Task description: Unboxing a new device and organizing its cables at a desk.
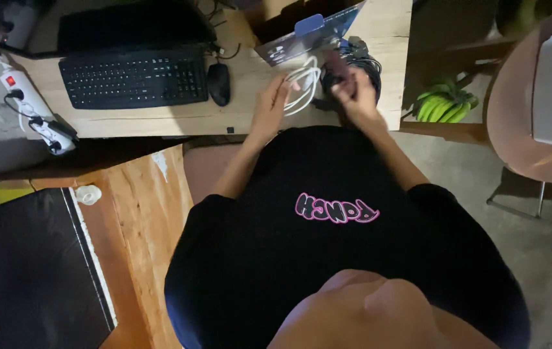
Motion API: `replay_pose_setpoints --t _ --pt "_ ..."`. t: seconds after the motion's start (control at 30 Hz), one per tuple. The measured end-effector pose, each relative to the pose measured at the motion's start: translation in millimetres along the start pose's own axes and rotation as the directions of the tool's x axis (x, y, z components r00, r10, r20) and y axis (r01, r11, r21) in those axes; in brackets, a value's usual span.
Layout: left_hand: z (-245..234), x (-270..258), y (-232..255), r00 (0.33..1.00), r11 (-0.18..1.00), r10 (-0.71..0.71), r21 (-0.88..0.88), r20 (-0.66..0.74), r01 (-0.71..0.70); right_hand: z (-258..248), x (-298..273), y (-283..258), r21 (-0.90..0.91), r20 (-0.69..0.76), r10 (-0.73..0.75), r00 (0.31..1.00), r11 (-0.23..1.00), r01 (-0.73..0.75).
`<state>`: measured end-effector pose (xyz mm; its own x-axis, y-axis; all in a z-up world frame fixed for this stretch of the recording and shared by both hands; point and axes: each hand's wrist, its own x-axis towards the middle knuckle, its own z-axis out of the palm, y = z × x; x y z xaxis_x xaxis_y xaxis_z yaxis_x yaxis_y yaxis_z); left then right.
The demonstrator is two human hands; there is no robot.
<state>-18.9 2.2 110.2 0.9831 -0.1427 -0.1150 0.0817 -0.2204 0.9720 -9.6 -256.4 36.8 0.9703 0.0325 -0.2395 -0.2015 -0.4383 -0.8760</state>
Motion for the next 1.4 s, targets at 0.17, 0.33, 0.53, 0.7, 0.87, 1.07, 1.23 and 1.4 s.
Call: replay_pose_setpoints --t 0.17,0.33,0.53,0.7,0.87,1.07,1.23,1.4 --pt "-2.3 9.3 9.3 0.997 0.997 0.057 0.046 -0.055 -0.054 20.7 12.5 0.6 -0.149 0.218 -0.292 0.931 0.933 0.328" --pt "-4.4 20.6 20.8 0.998 0.998 0.055 0.002 0.04 -0.055 -26.1 -8.3 -111.9 0.461 -0.003 -0.451 0.893 0.791 0.401" --pt "-20.0 38.3 61.6 0.963 0.963 0.269 0.023 0.028 -0.27 -44.6 -7.4 -177.5 -0.132 0.008 -0.45 0.893 0.885 0.447" --pt "-31.3 55.0 69.2 0.926 0.928 0.371 0.004 0.068 -0.372 -57.1 1.6 -213.2 -0.122 0.083 -0.537 0.84 0.831 0.543" --pt "-37.2 66.0 74.5 0.926 0.908 0.367 0.183 0.09 -0.377 -66.8 28.5 -204.3 -0.207 0.092 -0.583 0.807 0.781 0.589" --pt "-36.8 69.5 64.8 0.831 0.814 0.547 0.295 -0.098 -0.501 -77.9 51.3 -199.5 -0.205 -0.05 -0.645 0.762 0.754 0.624" --pt "-24.4 67.1 12.7 0.847 0.811 0.475 0.492 -0.238 -0.317 -60.9 62.0 -180.0 -0.236 -0.218 -0.666 0.714 0.745 0.624" --pt "-25.7 73.0 15.6 0.864 0.777 0.438 0.587 -0.247 -0.226 -53.0 70.0 -165.5 -0.275 -0.21 -0.72 0.662 0.693 0.666"
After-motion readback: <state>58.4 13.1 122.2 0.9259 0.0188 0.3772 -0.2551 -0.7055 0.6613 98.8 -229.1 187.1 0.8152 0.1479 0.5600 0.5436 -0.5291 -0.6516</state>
